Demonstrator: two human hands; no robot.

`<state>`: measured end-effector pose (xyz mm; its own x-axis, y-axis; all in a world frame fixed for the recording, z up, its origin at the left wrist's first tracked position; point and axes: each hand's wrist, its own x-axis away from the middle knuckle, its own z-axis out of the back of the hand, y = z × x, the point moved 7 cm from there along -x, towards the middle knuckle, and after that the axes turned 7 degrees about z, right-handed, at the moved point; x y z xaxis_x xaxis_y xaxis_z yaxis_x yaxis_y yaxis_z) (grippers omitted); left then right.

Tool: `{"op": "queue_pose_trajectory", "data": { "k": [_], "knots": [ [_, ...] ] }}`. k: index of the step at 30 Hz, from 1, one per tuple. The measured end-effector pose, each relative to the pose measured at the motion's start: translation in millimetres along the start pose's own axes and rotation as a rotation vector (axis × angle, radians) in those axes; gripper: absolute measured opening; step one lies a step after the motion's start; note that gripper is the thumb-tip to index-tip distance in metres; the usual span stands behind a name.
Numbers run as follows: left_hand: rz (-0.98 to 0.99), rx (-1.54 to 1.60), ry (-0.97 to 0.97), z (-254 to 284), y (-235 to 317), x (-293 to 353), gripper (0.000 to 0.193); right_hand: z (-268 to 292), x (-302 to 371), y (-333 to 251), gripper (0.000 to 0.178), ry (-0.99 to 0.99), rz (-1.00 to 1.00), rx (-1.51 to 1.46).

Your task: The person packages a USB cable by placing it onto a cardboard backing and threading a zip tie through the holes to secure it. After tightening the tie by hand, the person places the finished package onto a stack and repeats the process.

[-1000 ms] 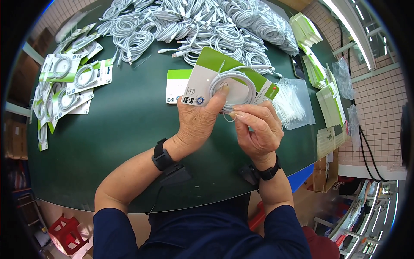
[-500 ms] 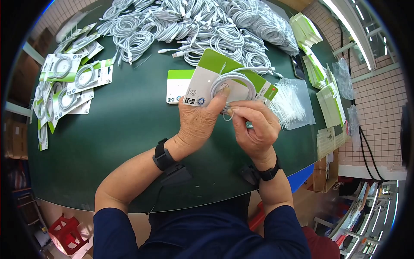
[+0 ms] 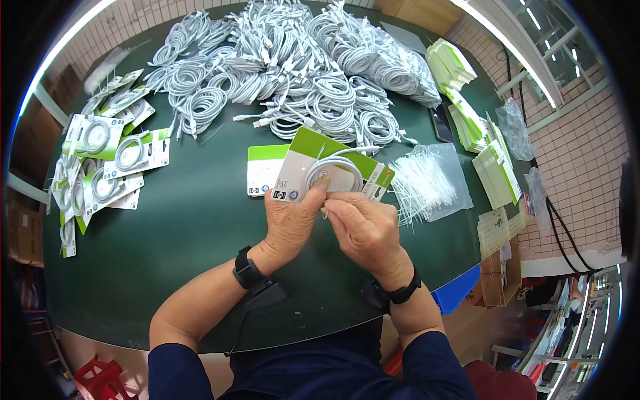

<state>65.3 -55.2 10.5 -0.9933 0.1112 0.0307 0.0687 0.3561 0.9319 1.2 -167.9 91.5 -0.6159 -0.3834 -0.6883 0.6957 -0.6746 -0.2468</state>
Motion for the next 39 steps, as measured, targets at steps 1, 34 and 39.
{"op": "queue_pose_trajectory", "data": {
  "k": [1,34,39],
  "knots": [
    [0.001,-0.013,0.009,2,-2,-1,0.019,-1,0,0,0.02,-0.015,-0.011,-0.003],
    [-0.141,0.125,0.03,5,35,-5,0.026,61,21,60,0.017,0.635,-0.218,-0.211],
    [-0.113,0.127,-0.015,-10,47,7,0.026,5,50,136,0.02,0.477,-0.901,-1.011]
  ]
}}
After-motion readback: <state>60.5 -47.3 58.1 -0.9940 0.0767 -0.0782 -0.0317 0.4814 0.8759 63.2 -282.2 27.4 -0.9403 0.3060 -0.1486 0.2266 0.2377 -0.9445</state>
